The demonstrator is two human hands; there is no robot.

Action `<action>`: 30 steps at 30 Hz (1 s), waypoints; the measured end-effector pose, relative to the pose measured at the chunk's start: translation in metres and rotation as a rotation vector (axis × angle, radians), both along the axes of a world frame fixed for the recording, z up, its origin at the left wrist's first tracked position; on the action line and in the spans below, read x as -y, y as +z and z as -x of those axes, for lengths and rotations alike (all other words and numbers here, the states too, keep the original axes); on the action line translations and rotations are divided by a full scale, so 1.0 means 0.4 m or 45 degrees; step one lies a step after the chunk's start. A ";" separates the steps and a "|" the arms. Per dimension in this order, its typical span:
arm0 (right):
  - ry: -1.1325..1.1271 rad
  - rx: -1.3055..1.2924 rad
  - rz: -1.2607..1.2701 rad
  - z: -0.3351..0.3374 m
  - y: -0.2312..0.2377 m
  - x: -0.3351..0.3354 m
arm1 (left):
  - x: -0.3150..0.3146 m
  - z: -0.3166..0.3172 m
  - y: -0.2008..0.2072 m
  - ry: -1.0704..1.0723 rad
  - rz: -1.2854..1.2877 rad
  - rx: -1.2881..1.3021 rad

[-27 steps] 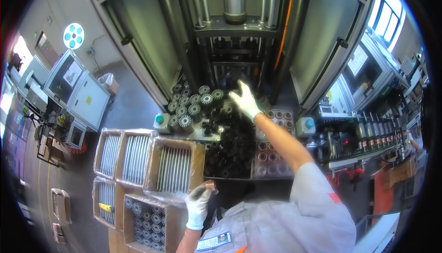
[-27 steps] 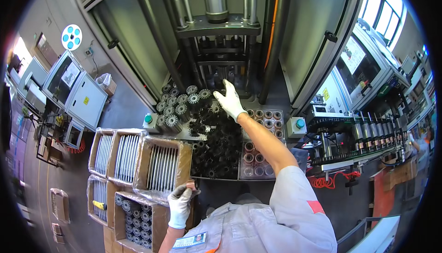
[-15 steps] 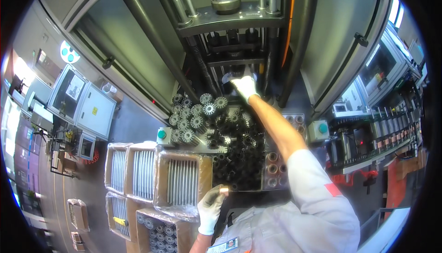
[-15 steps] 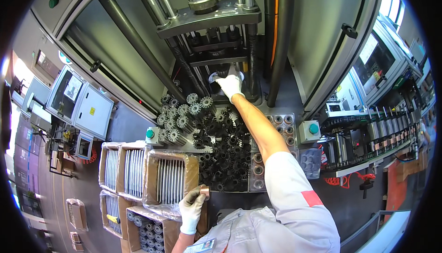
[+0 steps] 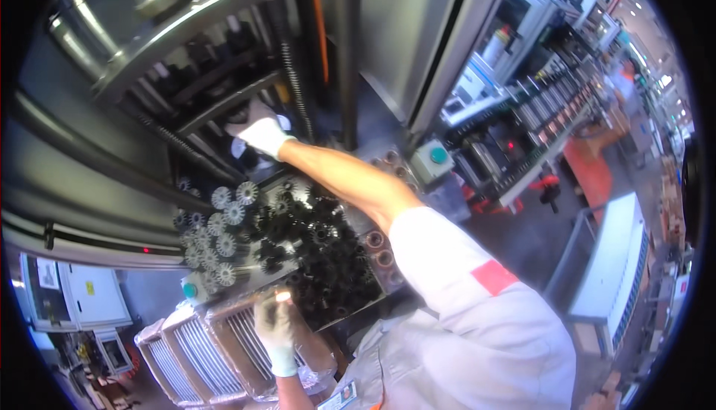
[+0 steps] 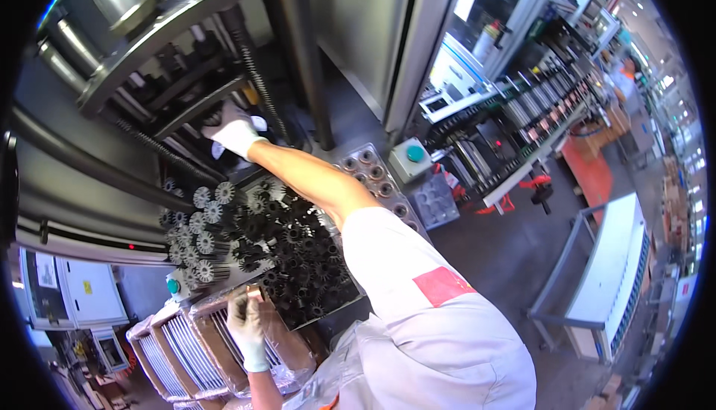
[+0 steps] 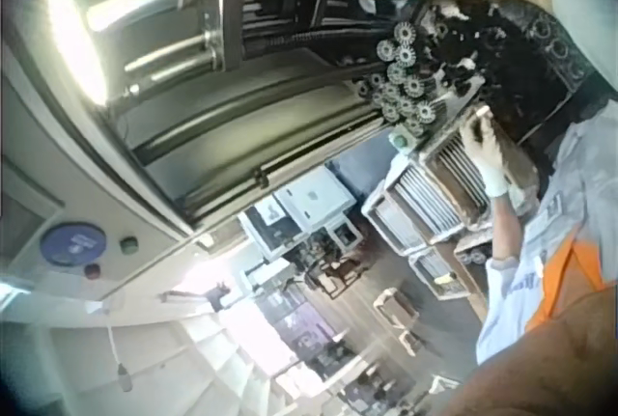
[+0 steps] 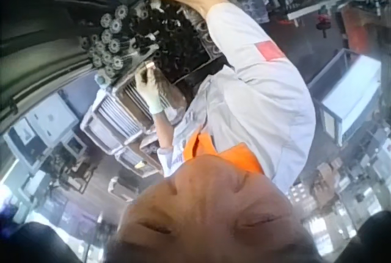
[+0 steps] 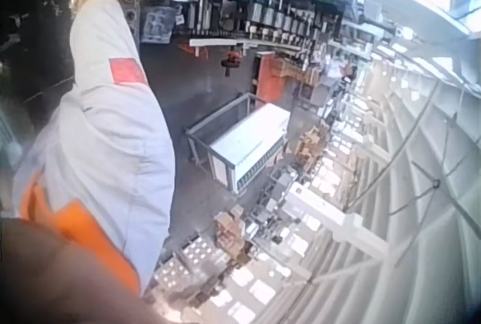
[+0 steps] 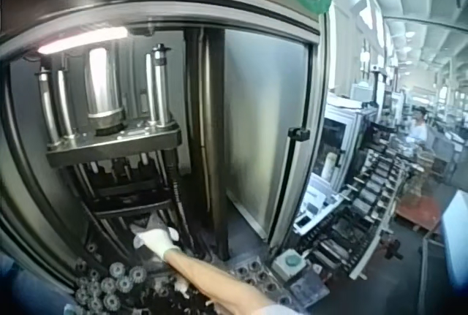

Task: The person assembles rotor cores and shafts using a press machine, cleans components on a conveyor with an air blow gun, and transfers assembled rotors into a storage rack. The person also opens cardboard boxes to unpack metal components by hand.

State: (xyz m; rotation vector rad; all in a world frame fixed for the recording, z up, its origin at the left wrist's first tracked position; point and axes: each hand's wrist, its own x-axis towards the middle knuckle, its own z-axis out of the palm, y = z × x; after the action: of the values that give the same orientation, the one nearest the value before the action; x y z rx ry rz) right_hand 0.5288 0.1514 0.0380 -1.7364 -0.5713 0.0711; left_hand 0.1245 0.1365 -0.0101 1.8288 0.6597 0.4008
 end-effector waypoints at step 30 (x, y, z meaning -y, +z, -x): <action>-0.633 -0.301 1.693 -0.207 -0.010 1.562 | -0.211 -0.918 -0.024 -0.346 -0.994 -0.095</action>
State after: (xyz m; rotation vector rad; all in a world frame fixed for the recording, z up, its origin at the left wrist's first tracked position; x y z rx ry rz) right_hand 0.6118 -0.4733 0.0341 -3.0433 0.2149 0.3581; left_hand 0.4919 0.2208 -0.0199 2.6443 0.3001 0.4430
